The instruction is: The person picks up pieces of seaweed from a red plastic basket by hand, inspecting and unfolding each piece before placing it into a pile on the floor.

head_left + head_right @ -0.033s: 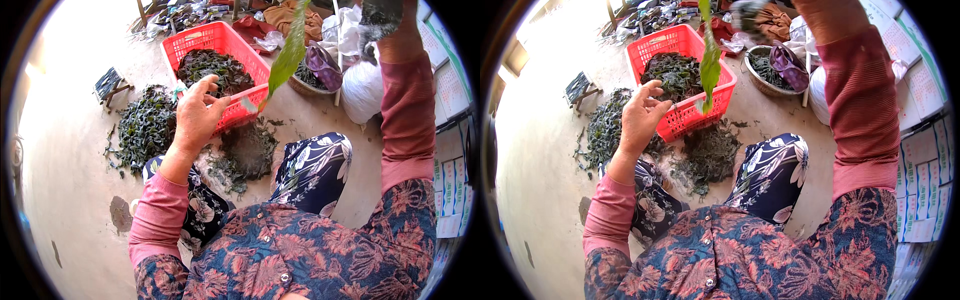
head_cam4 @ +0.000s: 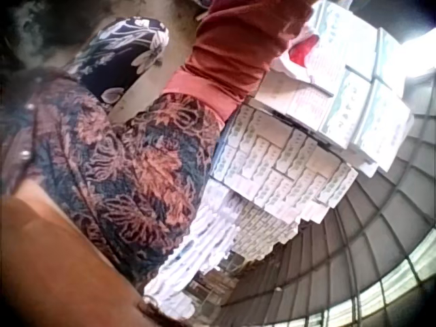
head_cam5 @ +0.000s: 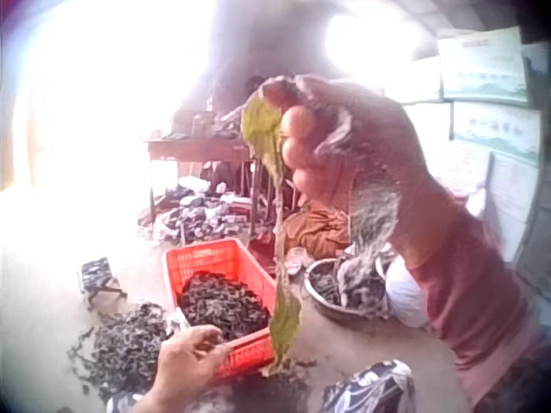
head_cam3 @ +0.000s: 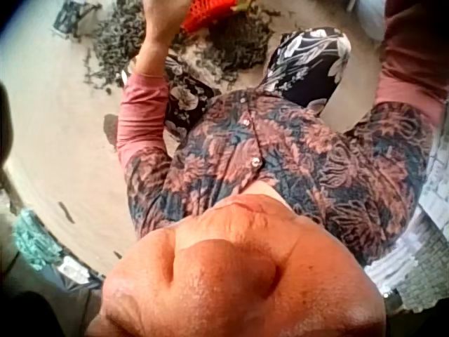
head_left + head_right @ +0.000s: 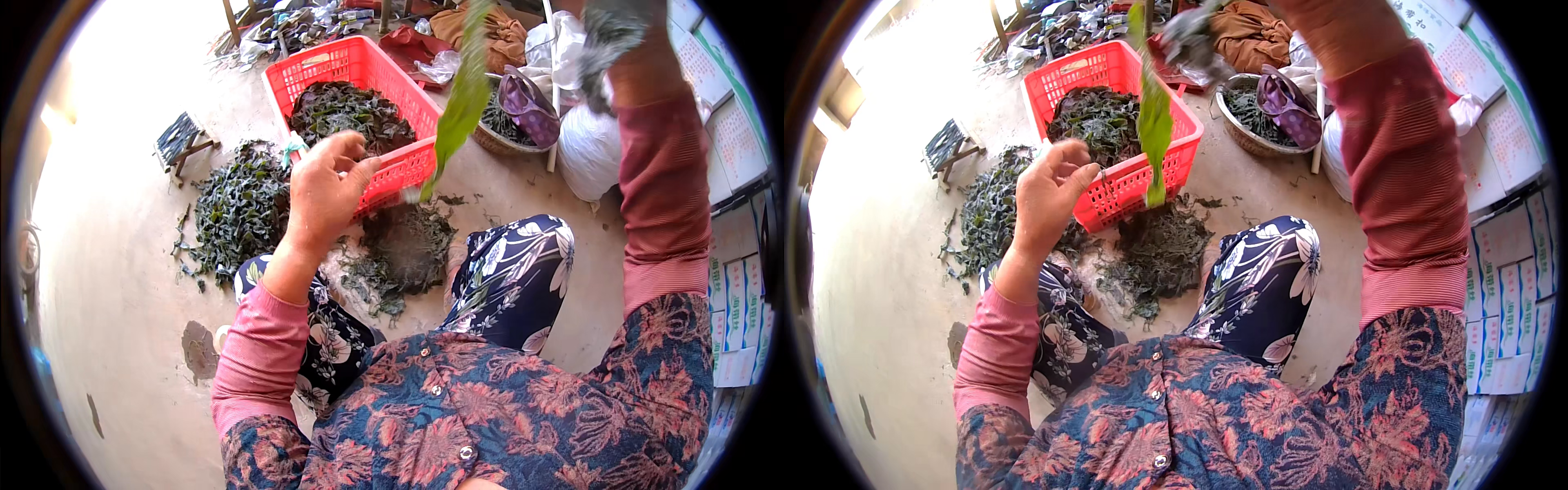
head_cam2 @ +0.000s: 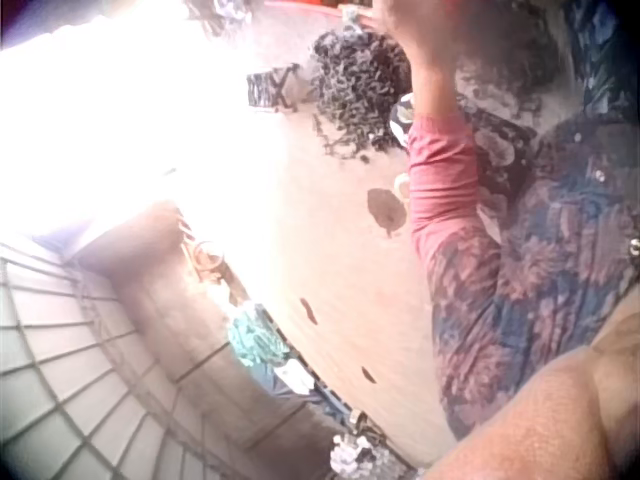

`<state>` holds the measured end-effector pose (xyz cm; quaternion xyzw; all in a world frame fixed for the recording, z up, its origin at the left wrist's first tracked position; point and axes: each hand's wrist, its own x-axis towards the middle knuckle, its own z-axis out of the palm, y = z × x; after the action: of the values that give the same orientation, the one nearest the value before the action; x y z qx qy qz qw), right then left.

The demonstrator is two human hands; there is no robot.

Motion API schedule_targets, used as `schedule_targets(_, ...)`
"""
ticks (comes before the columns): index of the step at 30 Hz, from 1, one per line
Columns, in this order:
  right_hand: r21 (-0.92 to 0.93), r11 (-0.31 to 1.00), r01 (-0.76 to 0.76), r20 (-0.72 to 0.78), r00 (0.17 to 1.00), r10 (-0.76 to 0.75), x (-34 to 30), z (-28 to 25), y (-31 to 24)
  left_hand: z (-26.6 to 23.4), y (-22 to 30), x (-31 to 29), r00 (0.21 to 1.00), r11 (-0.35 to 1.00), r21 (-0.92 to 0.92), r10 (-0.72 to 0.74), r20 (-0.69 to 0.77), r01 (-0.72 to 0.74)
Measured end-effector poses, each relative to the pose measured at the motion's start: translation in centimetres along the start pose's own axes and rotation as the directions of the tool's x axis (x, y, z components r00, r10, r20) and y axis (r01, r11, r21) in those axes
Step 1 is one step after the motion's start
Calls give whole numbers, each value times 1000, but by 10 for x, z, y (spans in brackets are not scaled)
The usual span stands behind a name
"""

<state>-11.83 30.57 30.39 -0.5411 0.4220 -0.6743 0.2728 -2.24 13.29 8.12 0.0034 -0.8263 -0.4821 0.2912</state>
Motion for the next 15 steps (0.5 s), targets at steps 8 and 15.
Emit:
schedule_targets(8,163,779,-605,54,794,606,-57,-6,141,3,28,-16,778,452,-635,-325,537,627)
schedule_targets(15,-22,724,-689,-53,724,688,-85,-28,200,14,-2,12,824,318,-779,-385,415,541)
